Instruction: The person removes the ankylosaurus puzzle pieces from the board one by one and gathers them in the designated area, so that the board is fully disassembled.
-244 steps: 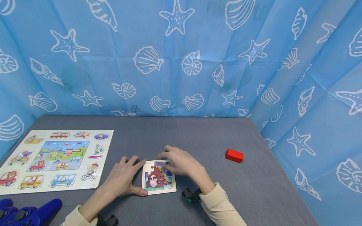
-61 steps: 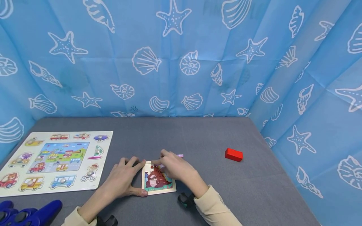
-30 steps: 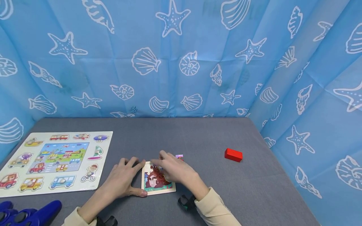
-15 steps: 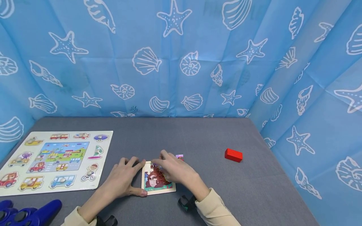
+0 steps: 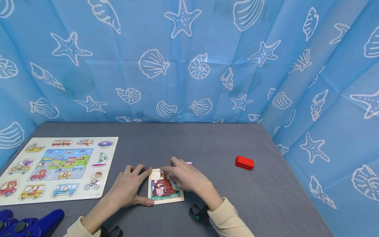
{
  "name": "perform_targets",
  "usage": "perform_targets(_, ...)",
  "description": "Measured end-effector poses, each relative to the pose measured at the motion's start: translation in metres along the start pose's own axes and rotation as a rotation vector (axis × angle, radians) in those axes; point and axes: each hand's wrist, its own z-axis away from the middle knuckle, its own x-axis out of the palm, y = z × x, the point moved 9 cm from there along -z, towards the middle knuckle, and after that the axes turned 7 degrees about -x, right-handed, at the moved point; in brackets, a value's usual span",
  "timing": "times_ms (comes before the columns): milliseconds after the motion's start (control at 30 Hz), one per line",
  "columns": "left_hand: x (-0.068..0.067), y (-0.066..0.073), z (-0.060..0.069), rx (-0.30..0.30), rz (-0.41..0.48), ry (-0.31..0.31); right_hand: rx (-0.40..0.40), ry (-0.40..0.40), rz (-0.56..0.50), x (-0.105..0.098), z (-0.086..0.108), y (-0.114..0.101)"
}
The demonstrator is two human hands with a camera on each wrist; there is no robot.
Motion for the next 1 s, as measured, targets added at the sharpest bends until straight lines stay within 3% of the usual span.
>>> perform_targets(467,0.0,0.0,0.001,-0.016,0.0,-0.007,0.07,0.015,0.029,-0.015,0.018,0.019)
perform_targets(1000,0.0,-0.001,0.001,-0.01,0.018,-0.012,0.218,0.045,0.074,-0.03,0.052,0.063)
